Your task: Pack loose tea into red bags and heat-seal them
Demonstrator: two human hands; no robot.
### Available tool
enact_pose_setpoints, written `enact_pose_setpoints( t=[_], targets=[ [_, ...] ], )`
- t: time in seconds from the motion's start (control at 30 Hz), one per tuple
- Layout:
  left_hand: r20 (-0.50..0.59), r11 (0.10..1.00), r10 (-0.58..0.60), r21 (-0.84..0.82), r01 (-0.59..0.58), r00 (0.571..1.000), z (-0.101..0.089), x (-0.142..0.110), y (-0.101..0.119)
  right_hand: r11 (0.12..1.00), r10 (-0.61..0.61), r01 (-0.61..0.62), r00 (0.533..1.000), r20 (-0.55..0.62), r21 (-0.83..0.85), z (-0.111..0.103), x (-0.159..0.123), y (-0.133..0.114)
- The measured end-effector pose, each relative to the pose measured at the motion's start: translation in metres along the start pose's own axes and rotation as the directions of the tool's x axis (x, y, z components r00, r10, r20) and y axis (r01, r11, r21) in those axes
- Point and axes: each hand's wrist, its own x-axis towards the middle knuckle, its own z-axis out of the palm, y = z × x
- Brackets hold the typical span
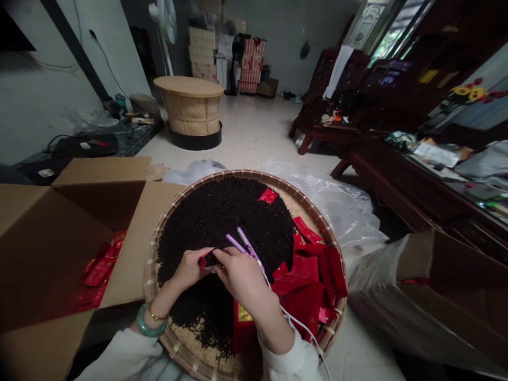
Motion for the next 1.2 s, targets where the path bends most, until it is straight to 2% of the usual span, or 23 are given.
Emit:
enact_pose_setpoints(
  t=[0.13, 0.37, 0.5, 0.6, 0.87, 1.1, 1.2],
  targets=[
    [0.049, 0.999, -0.011, 0.030, 0.009, 0.999, 0.000, -0.001, 0.000, 0.985, 0.104, -0.086, 0.988, 0.115, -0.150, -0.001, 0.010, -0.009],
    [0.018, 0.994, 0.069, 0.088, -0.070, 0.997, 0.005, -0.002, -0.008, 0.957, 0.160, -0.120, 0.978, 0.134, -0.266, 0.001, 0.020, -0.009],
    [0.047, 0.990, 0.080, 0.117, -0.085, 0.996, 0.006, -0.002, -0.011, 0.939, 0.239, -0.182, 0.956, 0.172, -0.292, 0.007, 0.026, -0.009],
    [0.055, 0.990, 0.072, 0.119, -0.078, 0.996, 0.005, -0.002, -0.008, 0.931, 0.249, -0.180, 0.949, 0.193, -0.317, 0.006, 0.028, -0.008],
    [-0.015, 0.996, 0.007, 0.087, -0.006, 1.000, 0.002, 0.000, 0.001, 0.989, 0.081, -0.069, 0.993, 0.091, -0.131, -0.015, 0.019, 0.003],
    [-0.066, 0.993, 0.093, 0.083, -0.087, 0.994, 0.003, -0.001, 0.001, 0.998, -0.026, 0.023, 0.999, 0.038, 0.066, -0.018, 0.017, 0.003],
    [-0.086, 0.992, 0.112, 0.070, -0.106, 0.990, 0.003, -0.001, 0.001, 0.976, -0.045, 0.061, 0.996, -0.080, 0.210, -0.020, 0.017, 0.009]
  ],
)
